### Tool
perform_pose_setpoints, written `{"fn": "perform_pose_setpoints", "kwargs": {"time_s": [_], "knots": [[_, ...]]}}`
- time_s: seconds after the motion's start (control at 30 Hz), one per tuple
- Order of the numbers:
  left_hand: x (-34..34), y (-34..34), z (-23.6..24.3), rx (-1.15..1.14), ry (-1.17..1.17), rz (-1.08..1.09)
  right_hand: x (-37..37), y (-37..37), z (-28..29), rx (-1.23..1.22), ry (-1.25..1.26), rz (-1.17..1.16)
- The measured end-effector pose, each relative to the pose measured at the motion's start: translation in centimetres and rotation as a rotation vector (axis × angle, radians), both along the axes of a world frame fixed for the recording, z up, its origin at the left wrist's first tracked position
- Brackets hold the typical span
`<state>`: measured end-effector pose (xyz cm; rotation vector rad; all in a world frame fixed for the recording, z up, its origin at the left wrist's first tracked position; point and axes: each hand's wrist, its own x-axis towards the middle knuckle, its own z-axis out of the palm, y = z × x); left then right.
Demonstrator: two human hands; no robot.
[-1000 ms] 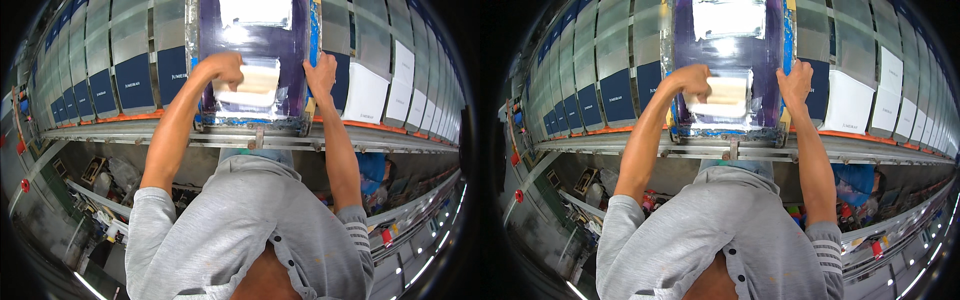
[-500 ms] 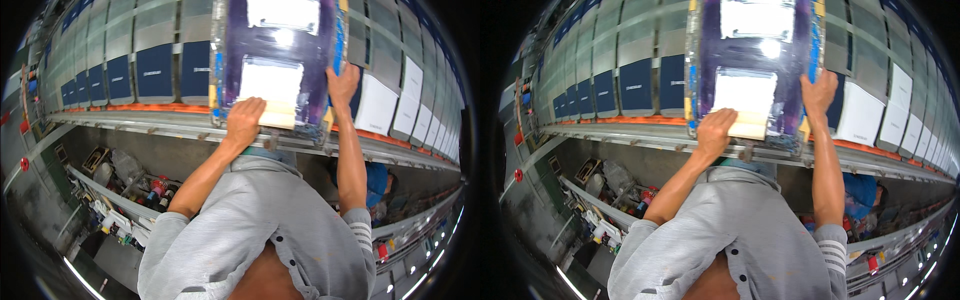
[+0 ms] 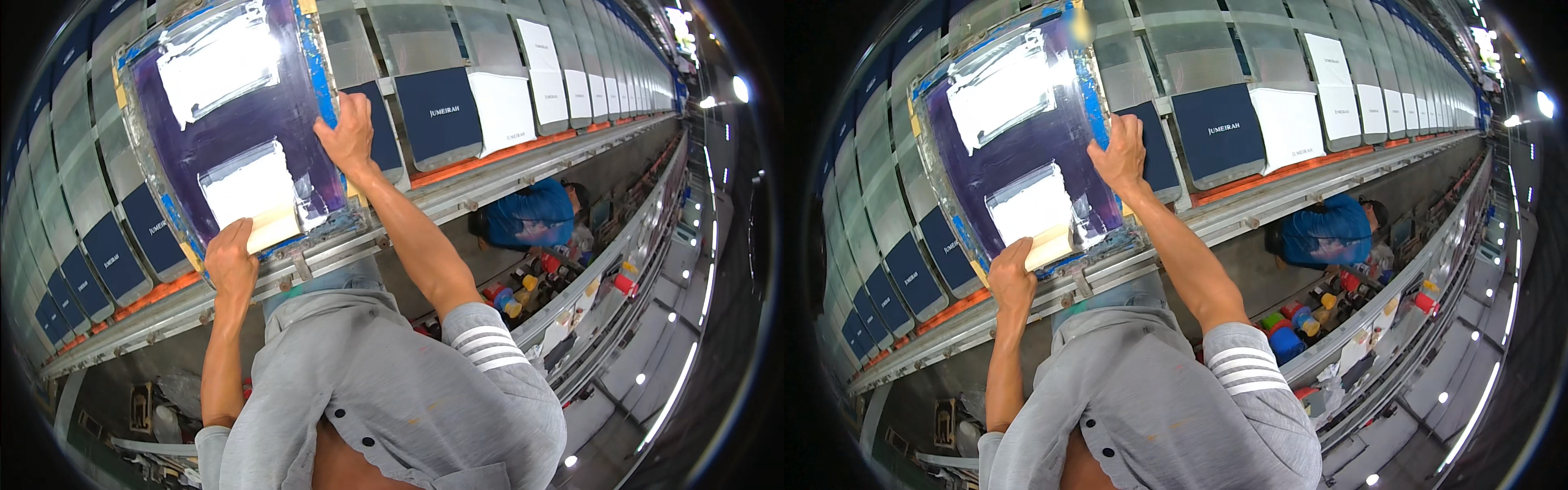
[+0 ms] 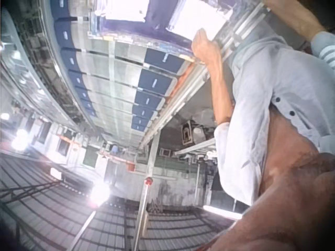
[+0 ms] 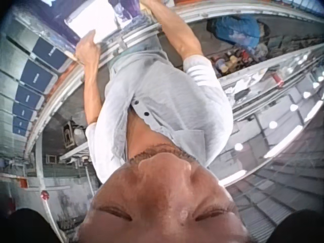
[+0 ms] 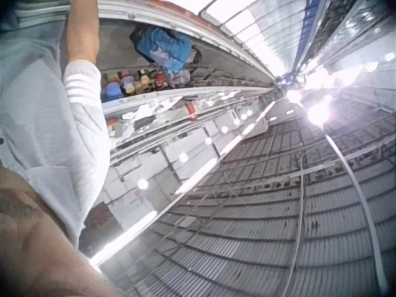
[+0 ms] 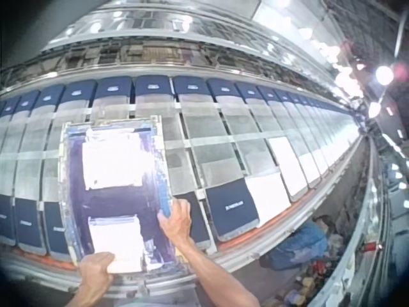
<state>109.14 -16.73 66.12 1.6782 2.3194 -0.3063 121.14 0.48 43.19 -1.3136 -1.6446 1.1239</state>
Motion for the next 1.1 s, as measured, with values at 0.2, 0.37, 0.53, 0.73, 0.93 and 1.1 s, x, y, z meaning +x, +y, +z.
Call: {"fn": "perform_pose_setpoints", "kwargs": {"time_s": [0.2,0.37,0.53,0.73,0.93,1.1], "knots": [[25.9,8.4,-17.7,-0.03,-0.04,-0.061,28.9,7.6,-15.7,0.005,-0.068,-0.061],[28.3,8.7,-19.4,-0.034,-0.047,-0.071,31.6,7.0,-17.5,-0.045,-0.097,-0.065],[25.6,8.1,-20.0,-0.074,-0.08,-0.055,29.4,5.9,-18.4,-0.059,-0.186,-0.05],[25.0,5.9,-23.2,-0.006,-0.053,-0.073,27.8,4.8,-20.7,-0.047,-0.318,-0.017],[25.3,4.3,-19.7,-0.019,-0.045,-0.036,27.9,4.1,-11.3,0.123,-0.193,0.121],[17.9,13.2,-19.7,-0.284,0.032,0.073,23.0,6.7,-5.6,0.122,-0.205,0.886]]}}
